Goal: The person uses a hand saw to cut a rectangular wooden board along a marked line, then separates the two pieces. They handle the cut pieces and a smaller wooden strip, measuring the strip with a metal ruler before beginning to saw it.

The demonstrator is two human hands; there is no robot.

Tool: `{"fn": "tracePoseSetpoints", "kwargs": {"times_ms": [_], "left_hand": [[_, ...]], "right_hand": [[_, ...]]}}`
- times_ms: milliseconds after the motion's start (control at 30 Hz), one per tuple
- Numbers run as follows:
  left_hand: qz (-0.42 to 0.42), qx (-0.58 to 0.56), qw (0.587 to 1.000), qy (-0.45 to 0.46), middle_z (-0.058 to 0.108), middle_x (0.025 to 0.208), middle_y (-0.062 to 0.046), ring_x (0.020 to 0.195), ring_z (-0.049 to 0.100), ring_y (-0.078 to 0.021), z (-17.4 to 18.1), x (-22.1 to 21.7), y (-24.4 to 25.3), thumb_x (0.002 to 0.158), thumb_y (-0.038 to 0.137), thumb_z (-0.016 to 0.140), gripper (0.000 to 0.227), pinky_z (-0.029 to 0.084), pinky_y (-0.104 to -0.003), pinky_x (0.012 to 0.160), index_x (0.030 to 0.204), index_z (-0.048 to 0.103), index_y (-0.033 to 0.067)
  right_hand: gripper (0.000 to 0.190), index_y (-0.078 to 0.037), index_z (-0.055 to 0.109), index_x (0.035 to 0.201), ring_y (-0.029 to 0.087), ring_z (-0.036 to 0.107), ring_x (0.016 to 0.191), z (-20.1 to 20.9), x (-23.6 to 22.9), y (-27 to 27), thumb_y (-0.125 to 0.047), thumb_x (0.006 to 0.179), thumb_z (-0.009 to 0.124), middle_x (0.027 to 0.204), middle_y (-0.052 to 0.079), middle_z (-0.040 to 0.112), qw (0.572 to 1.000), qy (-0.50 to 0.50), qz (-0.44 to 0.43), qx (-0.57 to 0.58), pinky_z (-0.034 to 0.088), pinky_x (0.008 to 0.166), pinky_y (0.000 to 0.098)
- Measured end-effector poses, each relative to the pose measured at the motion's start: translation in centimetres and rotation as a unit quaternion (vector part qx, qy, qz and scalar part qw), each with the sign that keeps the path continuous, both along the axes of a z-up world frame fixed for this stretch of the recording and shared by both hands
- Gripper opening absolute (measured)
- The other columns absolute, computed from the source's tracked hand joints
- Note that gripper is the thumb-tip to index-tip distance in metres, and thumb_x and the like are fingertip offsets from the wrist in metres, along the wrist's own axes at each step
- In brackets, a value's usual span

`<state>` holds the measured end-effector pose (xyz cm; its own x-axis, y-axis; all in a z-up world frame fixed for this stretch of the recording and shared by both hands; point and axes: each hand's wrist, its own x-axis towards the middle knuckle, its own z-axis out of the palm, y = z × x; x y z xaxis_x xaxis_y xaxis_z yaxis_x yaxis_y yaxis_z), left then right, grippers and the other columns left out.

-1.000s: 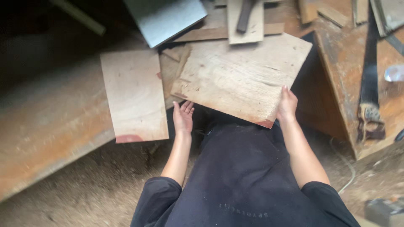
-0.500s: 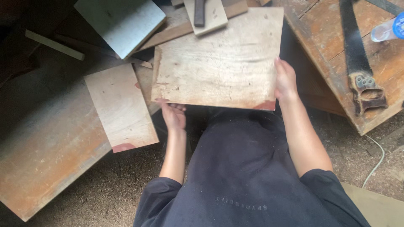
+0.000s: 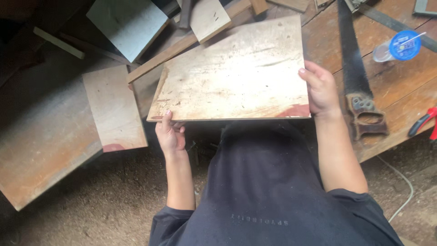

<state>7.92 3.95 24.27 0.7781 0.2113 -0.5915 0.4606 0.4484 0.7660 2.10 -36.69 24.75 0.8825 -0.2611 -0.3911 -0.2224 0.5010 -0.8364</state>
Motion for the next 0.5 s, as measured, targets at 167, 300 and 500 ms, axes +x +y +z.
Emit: {"fn": "tracePoseSetpoints", "kwargs": {"times_ms": [167, 300, 500], "left_hand": [[0.022, 0.033, 0.998, -0.045, 0.073, 0.097, -0.013, 0.064, 0.069, -0.0139, 2.5, -2.7, -1.7, 0.093, 0.019, 0.069, 0.041, 0.038, -0.021, 0.039, 0.125, 0.06, -0.0053], [0.068, 0.074, 0.994, -0.042, 0.071, 0.098, -0.011, 0.061, 0.063, -0.0102, 3.9, -4.3, -1.4, 0.094, 0.016, 0.07, 0.04, 0.039, -0.021, 0.04, 0.125, 0.06, -0.0066], [0.118, 0.093, 0.985, -0.078, 0.073, 0.101, -0.016, 0.064, 0.067, -0.0126, 6.2, -5.0, -0.5, 0.097, 0.012, 0.06, 0.038, 0.042, -0.02, 0.039, 0.128, 0.056, -0.0105]], "right_hand": [[0.04, 0.012, 0.061, 0.135, 0.019, 0.07, 0.107, 0.2, -1.7, -2.2, -0.01, 0.101, 0.061, 0.122, 0.015, 0.071, 1.0, 0.023, -0.009, 0.003, 0.054, 0.097, 0.0287], [0.041, 0.009, 0.062, 0.136, 0.016, 0.069, 0.107, -0.3, -0.4, -1.5, -0.012, 0.101, 0.061, 0.122, 0.012, 0.072, 0.999, -0.008, 0.029, -0.028, 0.054, 0.098, 0.0282], [0.041, 0.008, 0.061, 0.135, 0.014, 0.067, 0.11, -2.9, 3.3, 2.4, -0.014, 0.101, 0.063, 0.124, 0.011, 0.071, 0.991, -0.049, 0.103, 0.068, 0.052, 0.099, 0.0285]]}}
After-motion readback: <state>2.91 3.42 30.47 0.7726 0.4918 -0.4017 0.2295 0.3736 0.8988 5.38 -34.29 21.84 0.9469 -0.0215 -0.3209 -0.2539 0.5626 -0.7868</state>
